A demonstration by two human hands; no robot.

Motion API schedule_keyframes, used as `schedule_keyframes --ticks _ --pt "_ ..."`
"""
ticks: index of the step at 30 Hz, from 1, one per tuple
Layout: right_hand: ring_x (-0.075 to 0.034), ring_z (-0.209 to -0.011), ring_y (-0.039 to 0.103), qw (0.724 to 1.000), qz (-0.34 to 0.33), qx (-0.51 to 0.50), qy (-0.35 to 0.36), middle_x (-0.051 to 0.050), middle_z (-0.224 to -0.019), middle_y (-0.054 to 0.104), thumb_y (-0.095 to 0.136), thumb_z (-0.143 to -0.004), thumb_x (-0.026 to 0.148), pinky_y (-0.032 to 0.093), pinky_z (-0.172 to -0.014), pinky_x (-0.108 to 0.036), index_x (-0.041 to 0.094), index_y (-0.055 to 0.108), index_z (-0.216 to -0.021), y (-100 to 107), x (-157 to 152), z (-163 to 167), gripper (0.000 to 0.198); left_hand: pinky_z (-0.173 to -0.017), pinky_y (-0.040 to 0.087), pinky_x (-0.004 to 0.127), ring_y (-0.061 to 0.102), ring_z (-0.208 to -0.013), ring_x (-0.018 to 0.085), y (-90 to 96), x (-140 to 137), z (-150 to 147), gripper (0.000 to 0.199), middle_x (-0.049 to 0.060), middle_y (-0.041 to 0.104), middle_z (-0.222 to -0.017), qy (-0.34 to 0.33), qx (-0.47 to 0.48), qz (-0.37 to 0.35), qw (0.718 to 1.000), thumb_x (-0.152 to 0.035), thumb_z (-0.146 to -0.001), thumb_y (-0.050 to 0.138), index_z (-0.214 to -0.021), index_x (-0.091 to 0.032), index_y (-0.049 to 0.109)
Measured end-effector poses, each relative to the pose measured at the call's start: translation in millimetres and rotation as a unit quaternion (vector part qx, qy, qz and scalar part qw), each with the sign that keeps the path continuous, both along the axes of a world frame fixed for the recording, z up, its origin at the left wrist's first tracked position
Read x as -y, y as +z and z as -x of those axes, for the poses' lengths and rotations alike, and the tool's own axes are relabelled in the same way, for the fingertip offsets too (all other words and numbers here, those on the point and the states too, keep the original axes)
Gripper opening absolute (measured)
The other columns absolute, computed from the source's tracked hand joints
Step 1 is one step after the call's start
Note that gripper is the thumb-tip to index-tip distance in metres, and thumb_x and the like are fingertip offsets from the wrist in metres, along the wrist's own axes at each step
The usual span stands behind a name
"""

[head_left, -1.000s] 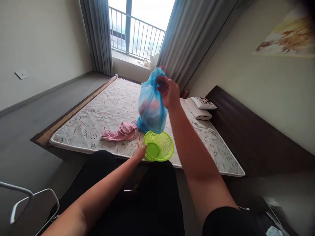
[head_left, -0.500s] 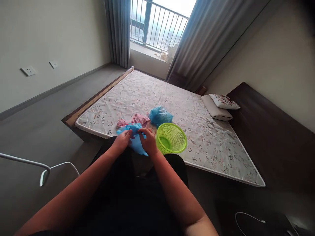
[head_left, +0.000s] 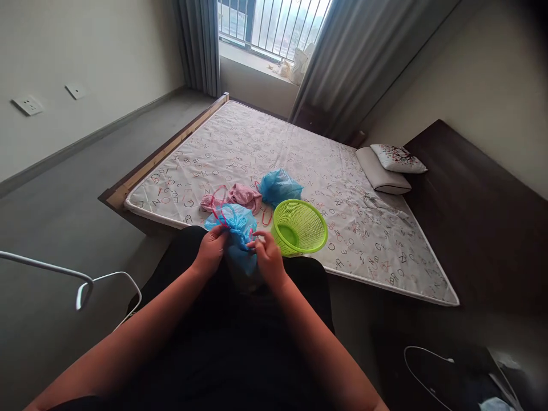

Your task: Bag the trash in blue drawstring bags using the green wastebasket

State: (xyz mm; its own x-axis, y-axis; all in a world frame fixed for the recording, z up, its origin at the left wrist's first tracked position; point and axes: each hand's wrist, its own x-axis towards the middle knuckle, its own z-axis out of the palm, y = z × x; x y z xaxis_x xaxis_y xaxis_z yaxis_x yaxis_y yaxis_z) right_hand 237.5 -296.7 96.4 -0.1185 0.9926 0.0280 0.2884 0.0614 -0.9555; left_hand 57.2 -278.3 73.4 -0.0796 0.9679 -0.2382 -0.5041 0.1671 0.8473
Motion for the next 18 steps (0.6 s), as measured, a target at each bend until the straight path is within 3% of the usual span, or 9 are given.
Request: schedule_keyframes --ticks 2,4,6,9,12,16,18 --pt "-0.017 -0.057 0.062 0.997 0.07 -0.037 -0.004 0.0 -0.079 0.074 0.055 -0.1 0.05 0.051 -0.06 -0.033 0.025 0.067 -0.115 0 -7 -3 0.03 -0.073 0.056 0.029 0.068 -0.076 0.018 0.6 5 -1 0.044 0.004 0.078 -0.09 0.005 -0.045 -0.017 0.999 -0.045 -0.076 0.092 -0.106 -0.016 0.079" --pt "-0.015 -0.055 0.057 0.995 0.09 -0.025 0.037 0.002 -0.073 0.068 0.066 -0.093 0.056 0.045 -0.056 -0.029 0.024 0.07 -0.106 2 -14 -4 0.035 -0.076 0.056 0.03 0.069 -0.08 0.019 2.4 7 -2 0.043 0.005 0.078 -0.09 0.008 -0.087 -0.034 0.996 -0.047 -0.075 0.092 -0.103 -0.016 0.08" --pt "-0.014 -0.059 0.056 0.995 0.085 -0.009 0.055 0.004 -0.07 0.065 0.076 -0.086 0.055 0.042 -0.058 -0.028 0.024 0.071 -0.099 5 -17 -3 0.034 -0.087 0.057 0.033 0.073 -0.094 0.023 5.5 9 -4 0.043 0.006 0.079 -0.098 0.017 -0.121 -0.051 0.991 -0.045 -0.075 0.092 -0.106 -0.017 0.08" --pt "-0.014 -0.059 0.052 0.997 0.07 0.01 0.034 0.006 -0.066 0.059 0.08 -0.082 0.047 0.037 -0.059 -0.028 0.025 0.069 -0.09 11 -14 2 0.026 -0.103 0.056 0.039 0.071 -0.118 0.03 12.0 11 -8 0.06 0.009 0.079 -0.121 0.009 -0.097 -0.054 0.994 -0.043 -0.075 0.091 -0.128 -0.019 0.075" --pt "-0.015 -0.061 0.052 0.999 0.036 0.036 0.008 0.005 -0.066 0.056 0.08 -0.081 0.04 0.038 -0.061 -0.029 0.025 0.063 -0.08 16 -7 7 0.022 -0.101 0.059 0.042 0.072 -0.119 0.031 17.9 14 -12 0.071 0.01 0.073 -0.136 -0.032 -0.031 -0.047 0.998 -0.048 -0.081 0.086 -0.143 -0.023 0.063" --pt "-0.018 -0.071 0.057 0.999 -0.012 0.041 0.007 0.001 -0.079 0.064 0.075 -0.083 0.033 0.046 -0.068 -0.032 0.026 0.059 -0.078 15 -3 10 0.018 -0.098 0.059 0.041 0.075 -0.109 0.028 17.4 17 -17 0.06 0.009 0.075 -0.119 -0.022 -0.077 -0.043 0.996 -0.05 -0.079 0.09 -0.124 -0.02 0.063" --pt "-0.018 -0.071 0.059 1.0 0.016 0.002 0.009 0.0 -0.082 0.067 0.07 -0.086 0.037 0.048 -0.066 -0.031 0.026 0.061 -0.084 11 -6 9 0.015 -0.102 0.058 0.043 0.075 -0.107 0.029 14.4 16 -17 0.059 0.009 0.076 -0.111 -0.015 -0.116 -0.046 0.992 -0.048 -0.074 0.094 -0.116 -0.018 0.066"
